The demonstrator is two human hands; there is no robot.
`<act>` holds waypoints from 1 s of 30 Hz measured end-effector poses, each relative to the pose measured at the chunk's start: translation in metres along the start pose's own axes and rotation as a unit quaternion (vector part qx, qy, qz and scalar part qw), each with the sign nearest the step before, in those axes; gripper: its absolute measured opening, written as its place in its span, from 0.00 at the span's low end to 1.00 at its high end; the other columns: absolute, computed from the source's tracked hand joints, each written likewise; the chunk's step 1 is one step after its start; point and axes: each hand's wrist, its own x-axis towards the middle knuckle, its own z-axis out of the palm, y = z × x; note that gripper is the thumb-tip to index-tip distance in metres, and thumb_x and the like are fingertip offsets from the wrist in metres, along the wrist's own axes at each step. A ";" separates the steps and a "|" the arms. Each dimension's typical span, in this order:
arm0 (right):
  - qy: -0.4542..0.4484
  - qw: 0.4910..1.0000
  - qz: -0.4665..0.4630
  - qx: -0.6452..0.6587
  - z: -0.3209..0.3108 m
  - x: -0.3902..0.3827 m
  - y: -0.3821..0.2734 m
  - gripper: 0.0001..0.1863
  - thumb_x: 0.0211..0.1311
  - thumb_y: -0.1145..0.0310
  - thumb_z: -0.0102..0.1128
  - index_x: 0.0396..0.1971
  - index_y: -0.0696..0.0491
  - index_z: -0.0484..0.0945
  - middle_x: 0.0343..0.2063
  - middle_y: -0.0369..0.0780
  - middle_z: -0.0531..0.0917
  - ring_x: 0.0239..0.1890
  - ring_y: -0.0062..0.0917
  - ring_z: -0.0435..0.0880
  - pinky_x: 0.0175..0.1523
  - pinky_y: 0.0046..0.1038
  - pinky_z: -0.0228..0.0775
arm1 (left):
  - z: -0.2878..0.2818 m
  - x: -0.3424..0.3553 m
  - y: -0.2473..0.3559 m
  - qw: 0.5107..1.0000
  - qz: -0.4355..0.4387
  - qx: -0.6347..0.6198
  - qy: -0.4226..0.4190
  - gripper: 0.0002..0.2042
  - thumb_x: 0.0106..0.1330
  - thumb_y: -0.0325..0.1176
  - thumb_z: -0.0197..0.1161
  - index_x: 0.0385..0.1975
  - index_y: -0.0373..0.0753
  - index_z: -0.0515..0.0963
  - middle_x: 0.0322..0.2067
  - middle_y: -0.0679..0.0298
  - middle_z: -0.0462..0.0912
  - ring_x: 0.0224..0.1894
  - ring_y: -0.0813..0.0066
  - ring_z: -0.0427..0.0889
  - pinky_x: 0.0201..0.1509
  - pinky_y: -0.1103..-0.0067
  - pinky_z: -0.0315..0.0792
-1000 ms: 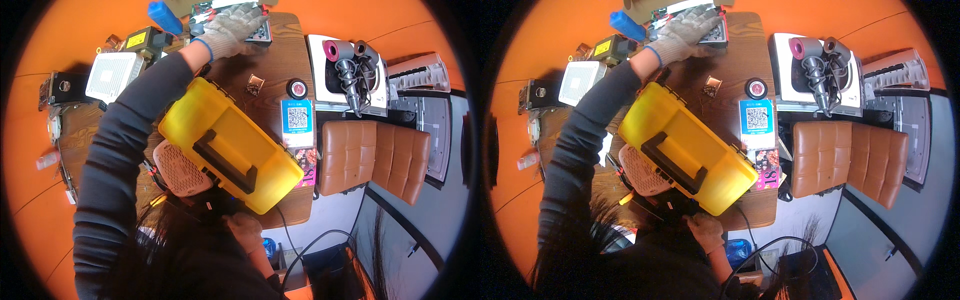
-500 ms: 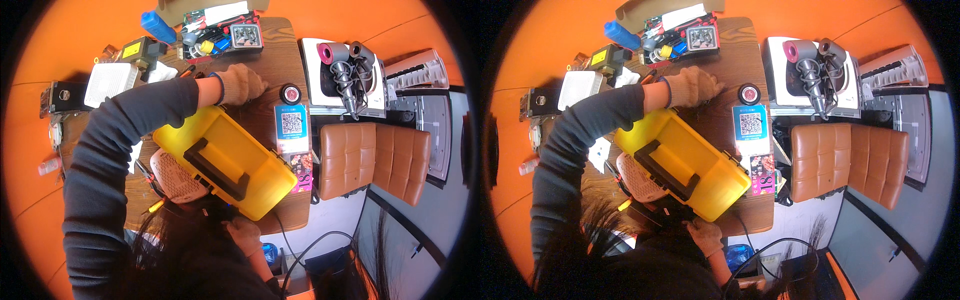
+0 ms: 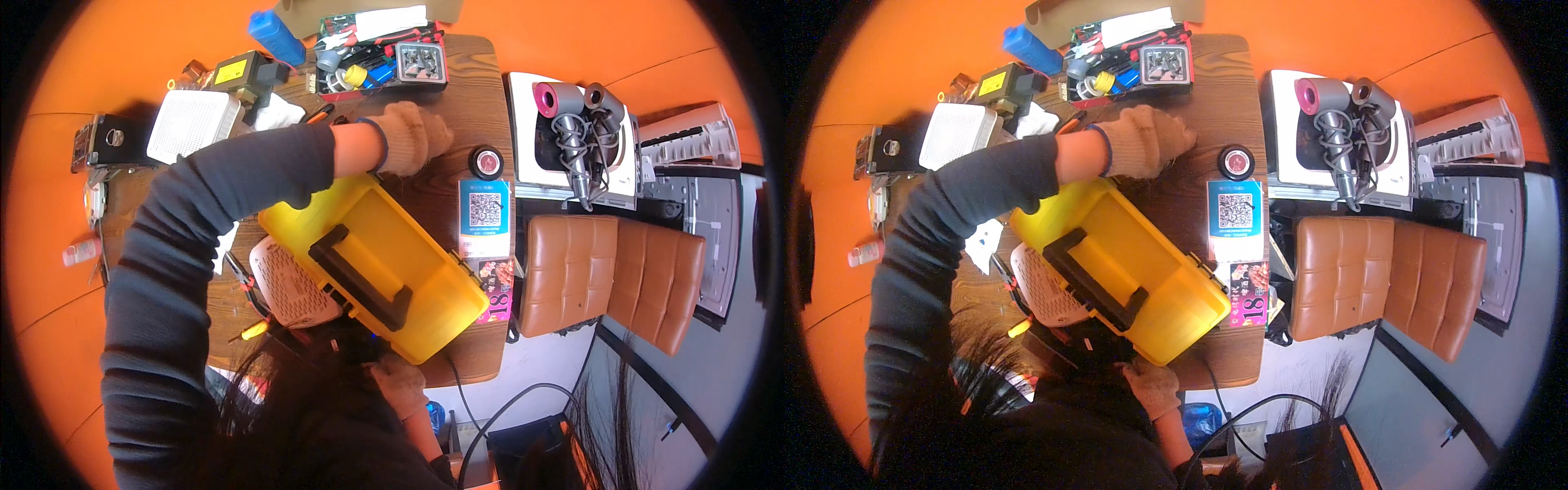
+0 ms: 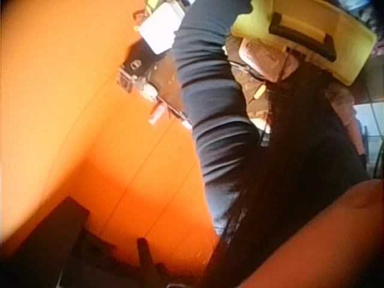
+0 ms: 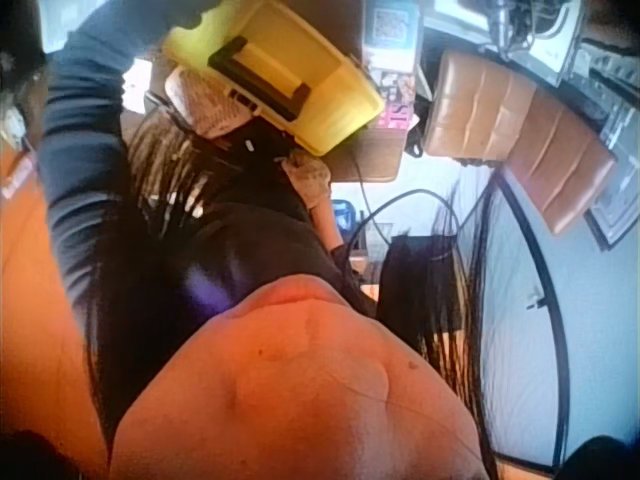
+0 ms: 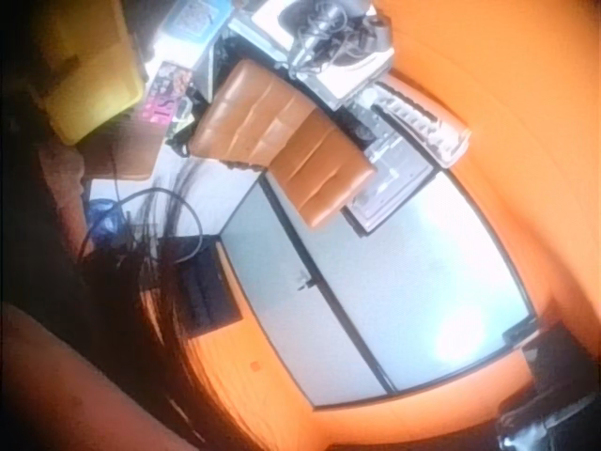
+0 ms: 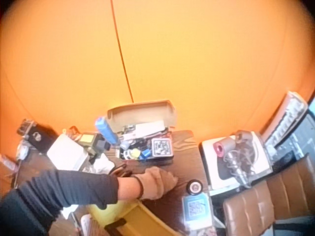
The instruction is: The person disassembles a small appliance by removing screws and prying off a cover, then uses a screwdriver to adjust internal components. They place the unit aside and briefly handle a white plastic box before returning to the work area.
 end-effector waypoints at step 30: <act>-0.009 0.999 0.039 -0.017 0.007 -0.002 0.015 0.16 0.57 0.52 0.57 0.38 0.46 0.81 0.35 0.43 0.83 0.38 0.42 0.82 0.42 0.40 0.74 | -0.038 -0.011 -0.094 0.970 -0.065 -0.053 0.227 0.32 0.50 0.35 0.63 0.60 0.40 0.68 0.53 0.49 0.72 0.58 0.54 0.72 0.59 0.66 0.68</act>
